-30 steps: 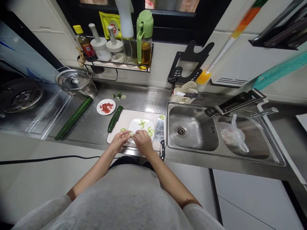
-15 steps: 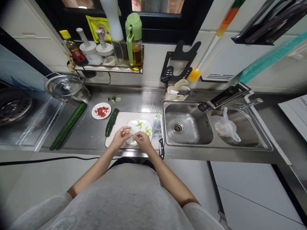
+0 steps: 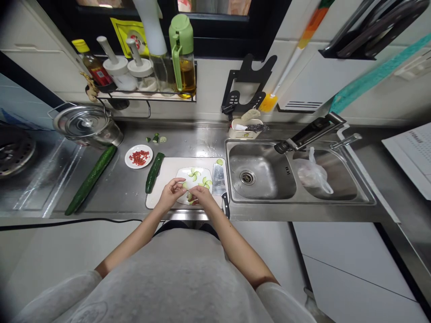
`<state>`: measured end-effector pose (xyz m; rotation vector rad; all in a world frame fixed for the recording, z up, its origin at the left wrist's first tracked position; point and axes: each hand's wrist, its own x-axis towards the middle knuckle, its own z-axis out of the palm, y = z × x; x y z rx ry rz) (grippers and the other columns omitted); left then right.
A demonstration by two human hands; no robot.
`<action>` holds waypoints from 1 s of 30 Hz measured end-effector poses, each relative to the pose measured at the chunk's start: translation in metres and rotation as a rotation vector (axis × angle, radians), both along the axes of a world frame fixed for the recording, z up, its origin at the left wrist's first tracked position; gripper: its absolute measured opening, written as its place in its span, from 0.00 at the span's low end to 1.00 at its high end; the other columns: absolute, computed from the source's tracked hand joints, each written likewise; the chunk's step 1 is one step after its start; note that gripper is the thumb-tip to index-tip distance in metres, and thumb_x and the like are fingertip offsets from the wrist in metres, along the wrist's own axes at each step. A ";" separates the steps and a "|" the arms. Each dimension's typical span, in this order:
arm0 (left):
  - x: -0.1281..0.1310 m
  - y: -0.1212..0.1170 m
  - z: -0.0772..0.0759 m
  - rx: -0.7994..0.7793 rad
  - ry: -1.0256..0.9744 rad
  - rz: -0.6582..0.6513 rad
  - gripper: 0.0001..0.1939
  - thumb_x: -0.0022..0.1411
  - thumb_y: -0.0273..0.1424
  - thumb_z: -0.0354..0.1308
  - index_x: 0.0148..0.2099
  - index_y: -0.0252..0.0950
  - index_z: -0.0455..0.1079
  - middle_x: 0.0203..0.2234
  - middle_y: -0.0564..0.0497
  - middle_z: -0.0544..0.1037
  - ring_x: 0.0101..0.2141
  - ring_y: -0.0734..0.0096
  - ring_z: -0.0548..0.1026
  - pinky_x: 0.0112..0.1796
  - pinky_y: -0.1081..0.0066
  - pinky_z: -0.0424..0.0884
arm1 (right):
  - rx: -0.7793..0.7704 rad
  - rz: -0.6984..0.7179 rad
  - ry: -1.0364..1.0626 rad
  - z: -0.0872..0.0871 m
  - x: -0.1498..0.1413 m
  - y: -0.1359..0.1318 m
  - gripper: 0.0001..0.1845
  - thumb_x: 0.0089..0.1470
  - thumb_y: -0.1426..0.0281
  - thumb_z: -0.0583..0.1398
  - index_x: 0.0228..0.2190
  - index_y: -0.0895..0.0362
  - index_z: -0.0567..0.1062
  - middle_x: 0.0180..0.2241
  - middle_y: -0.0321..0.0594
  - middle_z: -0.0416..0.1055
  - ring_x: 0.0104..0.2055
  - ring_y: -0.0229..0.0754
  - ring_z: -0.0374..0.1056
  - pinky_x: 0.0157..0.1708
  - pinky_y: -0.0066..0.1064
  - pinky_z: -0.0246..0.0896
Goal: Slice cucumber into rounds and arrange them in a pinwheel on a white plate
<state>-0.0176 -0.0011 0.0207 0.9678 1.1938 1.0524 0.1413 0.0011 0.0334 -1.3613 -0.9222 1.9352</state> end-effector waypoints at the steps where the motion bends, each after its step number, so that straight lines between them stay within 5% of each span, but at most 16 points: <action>1: 0.000 0.000 -0.001 0.003 0.012 -0.001 0.23 0.46 0.34 0.67 0.46 0.36 0.69 0.25 0.56 0.69 0.26 0.78 0.68 0.30 0.77 0.61 | -0.018 -0.004 0.002 -0.002 0.000 0.000 0.11 0.45 0.62 0.61 0.23 0.57 0.69 0.22 0.36 0.72 0.24 0.35 0.67 0.22 0.25 0.61; 6: -0.001 -0.003 -0.009 0.022 0.126 0.009 0.21 0.46 0.32 0.65 0.45 0.36 0.70 0.25 0.57 0.67 0.24 0.80 0.64 0.28 0.77 0.60 | 0.016 0.018 -0.173 -0.013 0.003 0.004 0.12 0.45 0.61 0.63 0.22 0.57 0.69 0.17 0.33 0.69 0.18 0.34 0.64 0.17 0.23 0.57; 10: -0.002 -0.005 -0.019 0.024 0.419 -0.053 0.15 0.49 0.30 0.62 0.42 0.37 0.72 0.24 0.57 0.69 0.25 0.79 0.65 0.30 0.76 0.62 | 0.105 0.173 -0.385 -0.025 0.007 0.014 0.10 0.47 0.64 0.62 0.22 0.56 0.68 0.12 0.29 0.63 0.15 0.32 0.60 0.16 0.22 0.51; 19: 0.003 -0.007 -0.023 -0.013 0.900 -0.238 0.07 0.54 0.32 0.58 0.37 0.40 0.75 0.24 0.56 0.75 0.28 0.73 0.72 0.39 0.70 0.62 | 0.431 0.538 -0.937 -0.035 0.003 0.030 0.06 0.48 0.70 0.61 0.23 0.58 0.71 0.23 0.35 0.71 0.27 0.34 0.63 0.25 0.23 0.49; 30: 0.006 -0.006 -0.014 -0.046 1.010 -0.336 0.09 0.57 0.33 0.55 0.38 0.41 0.75 0.26 0.54 0.78 0.33 0.68 0.73 0.42 0.66 0.58 | 0.474 0.680 -1.039 -0.032 0.000 0.034 0.04 0.51 0.70 0.60 0.29 0.58 0.74 0.30 0.38 0.73 0.33 0.37 0.65 0.28 0.25 0.48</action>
